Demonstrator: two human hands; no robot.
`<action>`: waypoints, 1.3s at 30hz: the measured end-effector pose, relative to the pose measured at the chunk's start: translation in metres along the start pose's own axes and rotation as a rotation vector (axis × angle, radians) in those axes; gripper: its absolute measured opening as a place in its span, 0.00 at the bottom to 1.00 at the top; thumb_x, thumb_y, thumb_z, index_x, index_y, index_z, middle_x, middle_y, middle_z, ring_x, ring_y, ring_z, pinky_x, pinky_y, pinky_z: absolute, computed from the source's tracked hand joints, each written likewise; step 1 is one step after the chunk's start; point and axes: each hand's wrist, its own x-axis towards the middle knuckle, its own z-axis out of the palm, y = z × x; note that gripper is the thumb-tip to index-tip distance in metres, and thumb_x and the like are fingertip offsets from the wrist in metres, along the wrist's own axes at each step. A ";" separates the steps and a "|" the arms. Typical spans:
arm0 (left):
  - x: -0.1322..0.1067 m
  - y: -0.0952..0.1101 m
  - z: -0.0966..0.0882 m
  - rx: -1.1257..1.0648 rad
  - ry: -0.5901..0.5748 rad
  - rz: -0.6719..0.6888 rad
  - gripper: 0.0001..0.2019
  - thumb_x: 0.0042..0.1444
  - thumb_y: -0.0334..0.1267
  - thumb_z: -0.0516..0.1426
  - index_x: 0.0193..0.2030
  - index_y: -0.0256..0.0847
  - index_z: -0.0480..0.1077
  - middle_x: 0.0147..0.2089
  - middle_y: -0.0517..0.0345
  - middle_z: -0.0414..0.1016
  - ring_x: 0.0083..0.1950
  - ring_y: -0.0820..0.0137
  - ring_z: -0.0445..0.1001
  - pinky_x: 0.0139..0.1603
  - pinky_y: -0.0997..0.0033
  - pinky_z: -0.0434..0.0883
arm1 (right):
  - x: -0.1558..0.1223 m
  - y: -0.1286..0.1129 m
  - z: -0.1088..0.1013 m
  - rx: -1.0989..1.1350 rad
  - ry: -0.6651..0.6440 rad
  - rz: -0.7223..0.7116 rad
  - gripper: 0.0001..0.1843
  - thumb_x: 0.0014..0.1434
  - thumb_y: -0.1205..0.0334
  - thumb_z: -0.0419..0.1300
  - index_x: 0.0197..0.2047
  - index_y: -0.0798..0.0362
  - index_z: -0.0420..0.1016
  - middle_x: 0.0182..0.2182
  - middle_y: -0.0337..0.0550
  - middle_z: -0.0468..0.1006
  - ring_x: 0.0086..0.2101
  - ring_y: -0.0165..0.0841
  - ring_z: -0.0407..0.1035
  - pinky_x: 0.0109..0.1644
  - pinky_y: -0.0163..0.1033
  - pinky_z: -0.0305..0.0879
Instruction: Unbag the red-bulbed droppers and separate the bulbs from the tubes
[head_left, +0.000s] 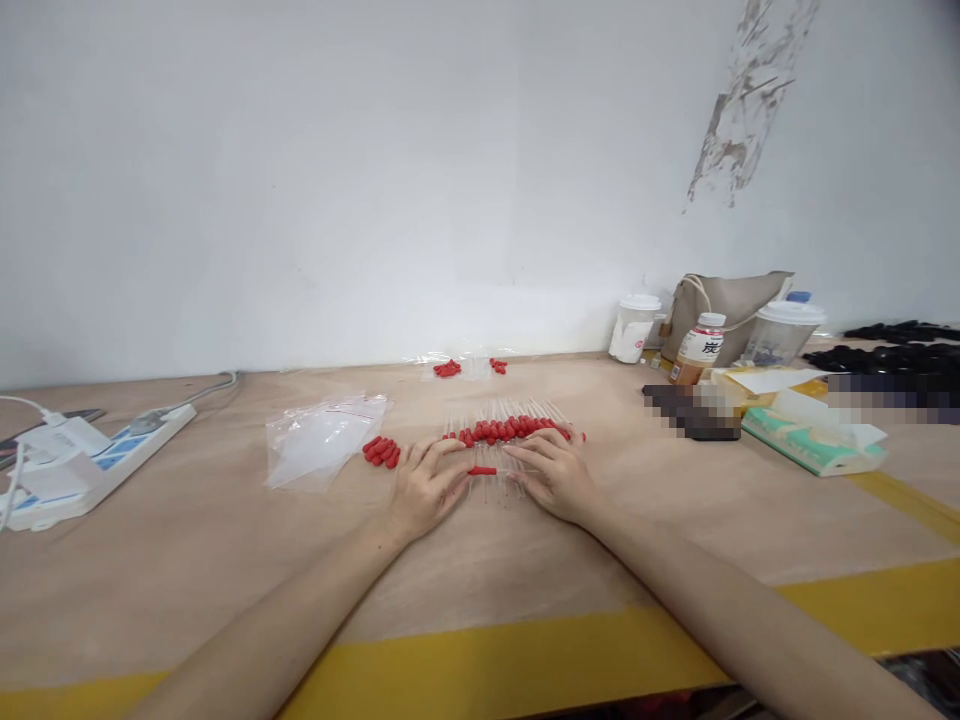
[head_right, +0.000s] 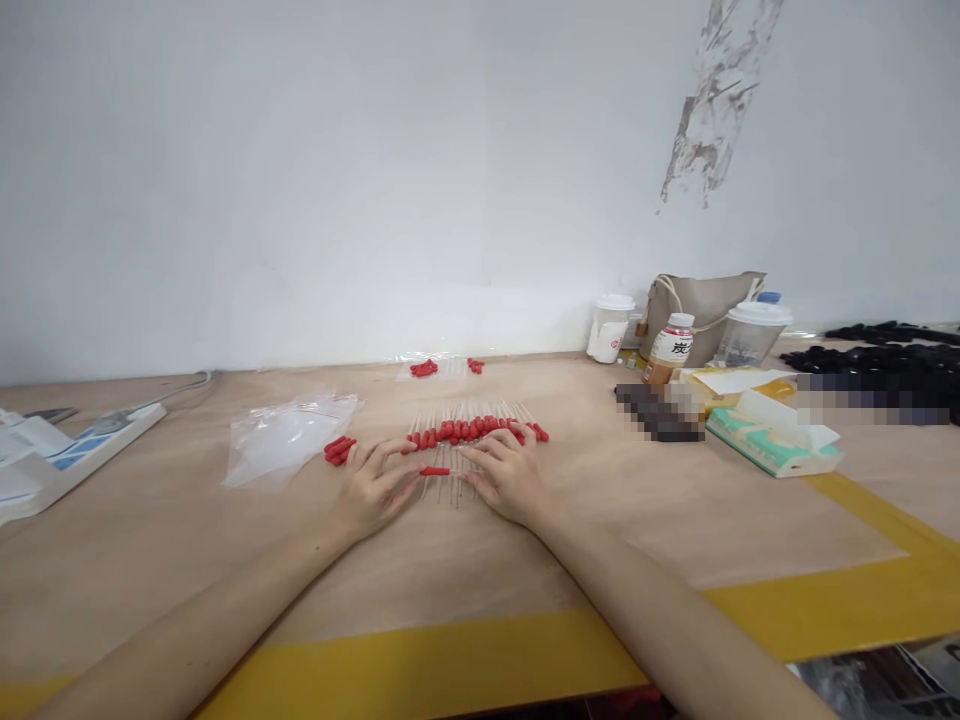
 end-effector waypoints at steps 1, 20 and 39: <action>0.000 0.000 0.000 0.003 0.010 0.006 0.05 0.52 0.35 0.55 0.35 0.45 0.71 0.44 0.55 0.71 0.45 0.63 0.65 0.41 0.64 0.58 | 0.000 0.000 0.002 0.005 0.000 -0.008 0.12 0.57 0.55 0.53 0.43 0.47 0.72 0.32 0.39 0.75 0.38 0.32 0.63 0.54 0.47 0.41; 0.005 0.003 0.008 -0.236 -0.191 0.013 0.10 0.57 0.39 0.50 0.42 0.45 0.69 0.45 0.59 0.72 0.51 0.68 0.64 0.52 0.63 0.56 | -0.001 -0.008 0.012 -0.030 -0.025 -0.181 0.10 0.58 0.62 0.51 0.37 0.49 0.73 0.25 0.38 0.72 0.32 0.30 0.60 0.50 0.45 0.45; 0.003 0.010 0.003 -0.284 -0.199 0.056 0.07 0.56 0.32 0.49 0.33 0.41 0.68 0.36 0.59 0.74 0.41 0.69 0.66 0.48 0.60 0.55 | -0.004 -0.008 0.009 -0.026 -0.014 -0.255 0.09 0.57 0.64 0.51 0.30 0.51 0.72 0.18 0.35 0.68 0.28 0.28 0.58 0.50 0.44 0.46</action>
